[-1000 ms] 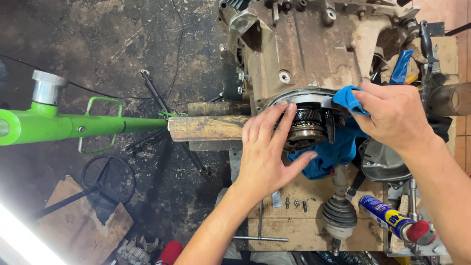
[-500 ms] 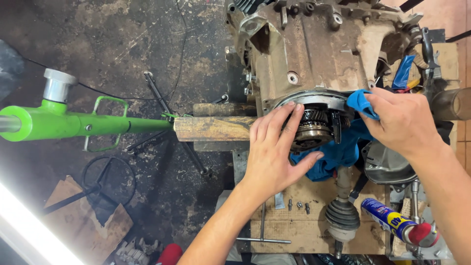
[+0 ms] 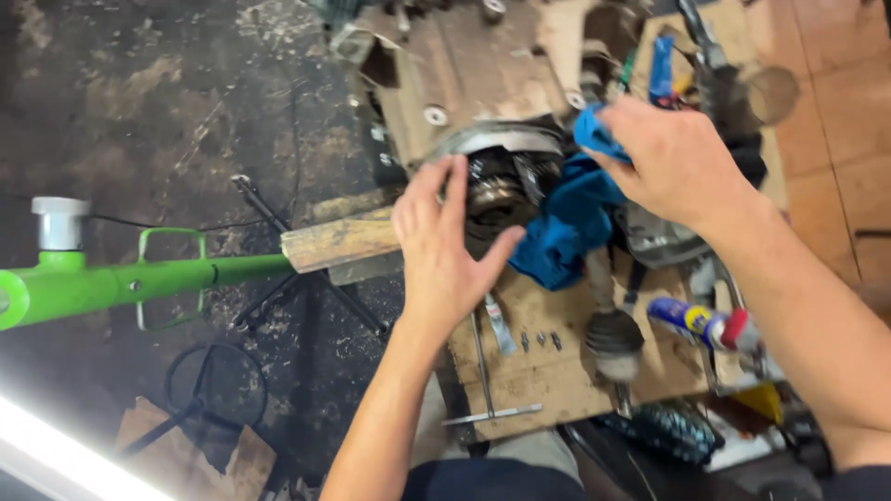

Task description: Cleaning and scraping a transmission gear assembly to prepare for reassembly

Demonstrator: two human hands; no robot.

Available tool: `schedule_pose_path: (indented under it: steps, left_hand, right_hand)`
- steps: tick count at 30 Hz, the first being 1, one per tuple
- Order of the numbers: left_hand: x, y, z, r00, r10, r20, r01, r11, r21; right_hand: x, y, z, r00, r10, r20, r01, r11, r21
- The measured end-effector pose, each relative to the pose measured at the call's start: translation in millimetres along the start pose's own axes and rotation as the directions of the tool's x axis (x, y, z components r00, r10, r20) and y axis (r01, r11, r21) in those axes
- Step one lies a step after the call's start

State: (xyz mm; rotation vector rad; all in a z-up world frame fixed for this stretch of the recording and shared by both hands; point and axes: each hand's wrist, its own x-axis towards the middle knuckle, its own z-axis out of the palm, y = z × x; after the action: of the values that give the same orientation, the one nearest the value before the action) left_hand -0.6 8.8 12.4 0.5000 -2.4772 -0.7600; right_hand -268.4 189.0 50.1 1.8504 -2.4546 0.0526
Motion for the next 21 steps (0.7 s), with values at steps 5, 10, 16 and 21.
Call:
schedule_pose_path:
  steps: [5,10,16,21]
  left_hand:
    - [-37,56,9,0.991,0.111,-0.071,-0.116,0.991,-0.067]
    - [-81,48,36,0.996,-0.014,0.085,0.052,0.881,-0.47]
    - [-160,24,57,0.903,0.048,0.426,0.033,0.983,-0.182]
    - [-157,17,56,0.902,-0.293,0.319,0.376,0.894,-0.243]
  right_hand:
    - [-49,-76,-42,0.974,0.183,-0.134,-0.072,0.808,0.585]
    - [-110,-164,-3,0.937,0.348,-0.042,-0.144,0.491,0.859]
    - [-208,-238,17,0.868,0.443,0.224,-0.363,0.259,0.895]
    - [-285,-219,70,0.678,0.68,0.281,-0.591,0.276,0.758]
